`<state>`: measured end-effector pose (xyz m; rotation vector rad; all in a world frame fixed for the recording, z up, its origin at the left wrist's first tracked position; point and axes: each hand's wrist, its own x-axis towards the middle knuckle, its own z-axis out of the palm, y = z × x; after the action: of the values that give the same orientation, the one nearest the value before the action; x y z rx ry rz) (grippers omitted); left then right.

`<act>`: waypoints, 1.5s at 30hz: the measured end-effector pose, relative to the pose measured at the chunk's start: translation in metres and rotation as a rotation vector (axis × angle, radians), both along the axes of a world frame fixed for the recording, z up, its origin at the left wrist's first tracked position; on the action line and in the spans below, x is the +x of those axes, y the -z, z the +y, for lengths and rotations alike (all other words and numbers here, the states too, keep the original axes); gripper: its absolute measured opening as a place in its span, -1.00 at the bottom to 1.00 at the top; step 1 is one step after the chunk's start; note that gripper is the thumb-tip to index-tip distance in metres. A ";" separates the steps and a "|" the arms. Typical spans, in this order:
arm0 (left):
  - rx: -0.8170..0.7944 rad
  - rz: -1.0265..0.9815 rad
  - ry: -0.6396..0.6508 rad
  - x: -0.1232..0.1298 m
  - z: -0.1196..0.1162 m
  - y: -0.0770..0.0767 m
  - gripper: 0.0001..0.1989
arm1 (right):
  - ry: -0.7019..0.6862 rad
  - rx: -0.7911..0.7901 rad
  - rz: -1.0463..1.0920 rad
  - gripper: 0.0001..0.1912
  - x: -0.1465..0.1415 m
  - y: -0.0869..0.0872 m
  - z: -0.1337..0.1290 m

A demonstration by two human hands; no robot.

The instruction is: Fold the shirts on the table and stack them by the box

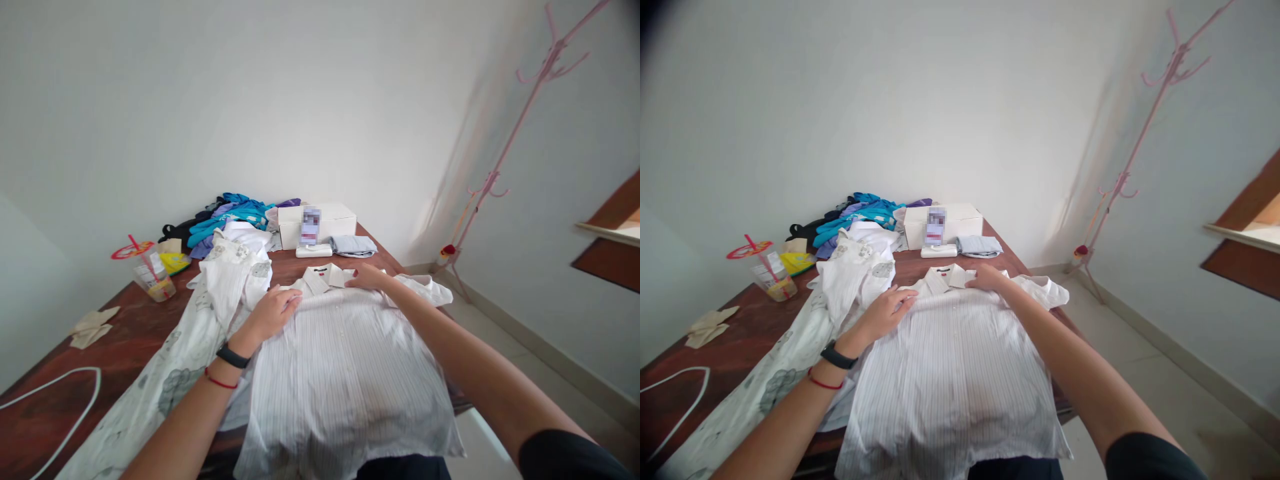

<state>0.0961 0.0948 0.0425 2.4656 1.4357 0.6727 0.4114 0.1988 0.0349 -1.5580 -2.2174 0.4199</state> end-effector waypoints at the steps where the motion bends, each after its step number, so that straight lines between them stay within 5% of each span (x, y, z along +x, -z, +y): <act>1: -0.018 0.008 0.011 0.002 -0.002 -0.002 -0.60 | 0.015 -0.031 -0.021 -0.54 0.000 0.005 0.002; 6: -0.046 0.103 -0.153 0.006 0.008 -0.004 -0.61 | 0.098 -0.083 -0.044 -0.46 0.003 0.019 0.008; 12: -0.211 0.351 -0.349 0.013 0.037 -0.005 -0.21 | 0.080 -0.072 -0.018 -0.87 -0.002 0.009 0.006; 17: -0.272 0.419 -0.409 0.030 0.045 -0.027 -0.57 | 0.128 0.002 0.104 -0.92 -0.020 -0.008 -0.010; 20: -0.225 0.415 -0.451 0.037 0.041 -0.051 -0.78 | 0.149 0.045 0.239 -0.82 -0.031 -0.028 -0.017; 23: -0.064 0.367 -0.523 0.043 0.030 -0.084 -0.74 | 0.177 0.087 0.390 -0.76 -0.050 -0.056 -0.024; 27: 0.048 -0.088 -0.484 0.053 0.009 -0.137 -0.69 | 0.136 0.064 0.820 -0.69 -0.095 -0.099 -0.046; 29: -0.057 -0.413 -0.364 0.057 -0.004 -0.163 -0.72 | -0.038 -0.029 1.170 -0.70 -0.118 -0.120 -0.065; 32: -0.137 -0.678 -0.259 0.055 -0.028 -0.197 -0.69 | -0.361 -0.162 1.406 -0.61 -0.135 -0.145 -0.097; 35: -0.201 -0.692 -0.176 0.044 -0.057 -0.224 -0.59 | -0.628 -0.226 1.381 -0.30 -0.137 -0.155 -0.123; 37: -0.235 -0.601 -0.156 0.035 -0.074 -0.237 -0.52 | -0.687 -0.269 1.341 -0.21 -0.139 -0.155 -0.134; 39: -0.124 -0.477 -0.196 0.026 -0.086 -0.246 -0.52 | -0.666 -0.342 1.360 -0.29 -0.147 -0.153 -0.141; 41: 0.149 -0.431 -0.254 0.016 -0.092 -0.248 -0.55 | -0.619 -0.413 1.423 -0.40 -0.157 -0.153 -0.146; 43: 0.442 -0.528 -0.279 0.006 -0.091 -0.243 -0.58 | -0.572 -0.451 1.518 -0.46 -0.166 -0.157 -0.148; 45: 0.556 -0.693 -0.238 -0.004 -0.085 -0.228 -0.51 | -0.544 -0.468 1.627 -0.50 -0.173 -0.163 -0.149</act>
<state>0.0923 0.0097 0.2701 2.0195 1.3641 1.9619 0.2386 0.0500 0.1984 -0.2291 -1.0945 1.6632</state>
